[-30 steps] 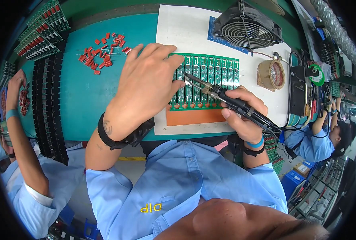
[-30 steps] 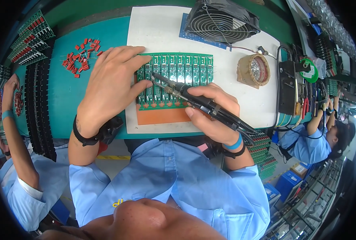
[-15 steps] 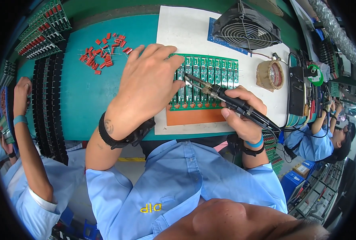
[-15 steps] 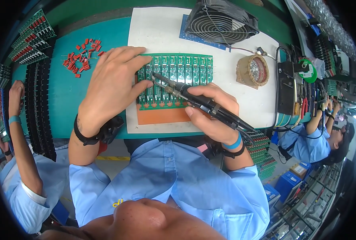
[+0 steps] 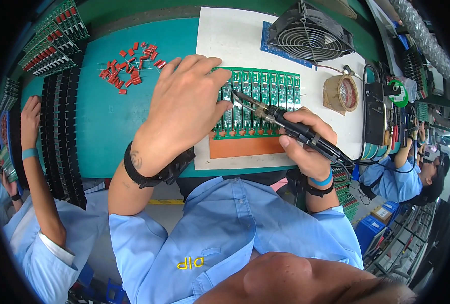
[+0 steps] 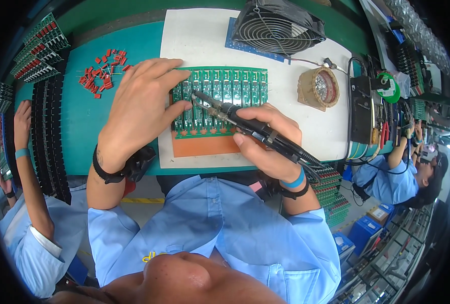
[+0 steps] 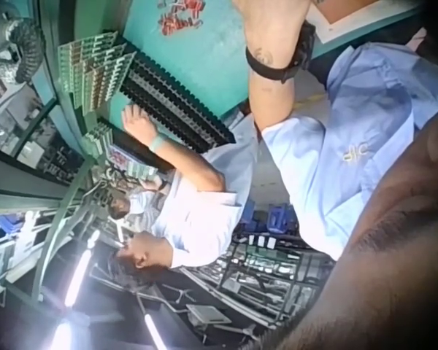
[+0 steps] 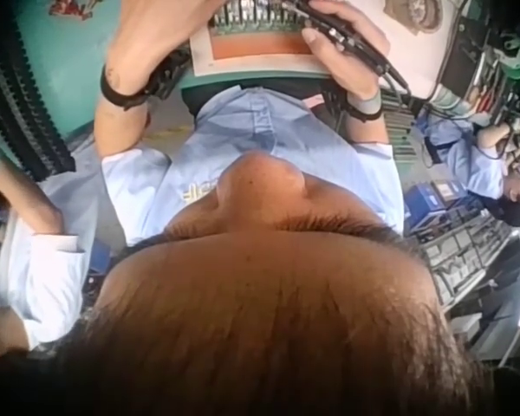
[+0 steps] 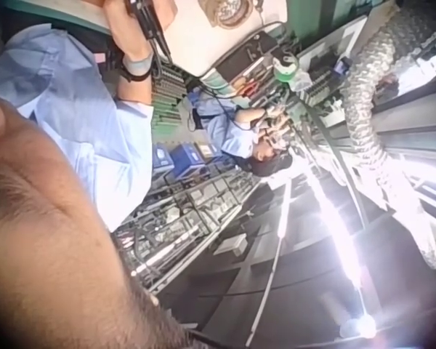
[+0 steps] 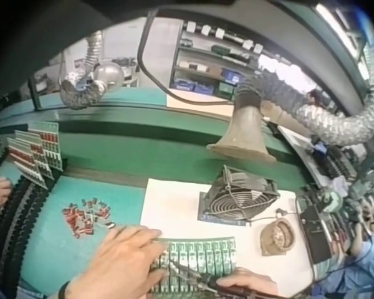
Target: The person picks up a circuit board and a metal plate, aligns them, and places the board onto a jig. They then use a soldering iron to apply solder to the components before removing the board from the jig.
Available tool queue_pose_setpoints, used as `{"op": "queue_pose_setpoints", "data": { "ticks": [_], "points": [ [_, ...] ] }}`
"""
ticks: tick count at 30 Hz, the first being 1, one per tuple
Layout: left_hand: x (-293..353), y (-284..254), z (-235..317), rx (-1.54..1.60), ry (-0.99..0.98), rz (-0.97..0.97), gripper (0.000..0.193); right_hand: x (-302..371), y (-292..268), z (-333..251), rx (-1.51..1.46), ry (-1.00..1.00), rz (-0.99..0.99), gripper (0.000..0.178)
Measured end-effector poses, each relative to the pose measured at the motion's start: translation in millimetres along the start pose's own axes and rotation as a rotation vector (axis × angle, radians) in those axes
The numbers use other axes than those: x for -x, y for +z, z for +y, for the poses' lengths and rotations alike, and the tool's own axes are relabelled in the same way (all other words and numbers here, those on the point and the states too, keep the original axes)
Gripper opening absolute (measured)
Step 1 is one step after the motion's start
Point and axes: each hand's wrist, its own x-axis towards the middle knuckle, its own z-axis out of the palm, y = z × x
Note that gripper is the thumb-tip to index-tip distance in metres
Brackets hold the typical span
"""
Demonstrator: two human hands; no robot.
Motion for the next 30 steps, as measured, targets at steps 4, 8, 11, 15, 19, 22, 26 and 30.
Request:
{"op": "queue_pose_setpoints", "data": {
  "ticks": [4,8,11,15,19,22,26,30],
  "points": [
    [-2.8,-0.3,-0.6,0.004,0.008,-0.007,0.047,6.9,-7.7,-5.7,-0.002,-0.036,0.015,0.038],
    [-6.2,-1.7,-2.9,0.018,0.039,-0.026,0.047,23.1,-24.1,-3.2,-0.002,-0.133,0.115,0.04],
    [-6.9,-2.2,-2.4,0.006,0.042,-0.048,0.047,49.4,-36.9,15.5,0.055,-0.129,0.36,0.041],
    [-1.4,-5.8,-0.7,-0.007,-0.005,-0.013,0.04,64.3,-51.9,33.8,0.1,0.009,0.754,0.043],
    [-8.8,-2.3,0.4,-0.023,0.02,-0.046,0.041,66.9,-50.4,32.8,0.056,0.062,0.743,0.045],
    [-6.6,1.6,-9.2,0.042,0.096,0.011,0.044,64.2,-39.5,18.1,-0.038,-0.095,0.632,0.047],
    [0.3,-0.4,-19.2,0.083,0.109,0.043,0.052,42.7,-12.7,1.6,-0.004,-0.131,0.258,0.048],
    [3.1,-4.8,-24.7,0.081,0.087,0.01,0.053,24.7,3.9,0.4,-0.056,-0.109,0.074,0.045]
  ]
}}
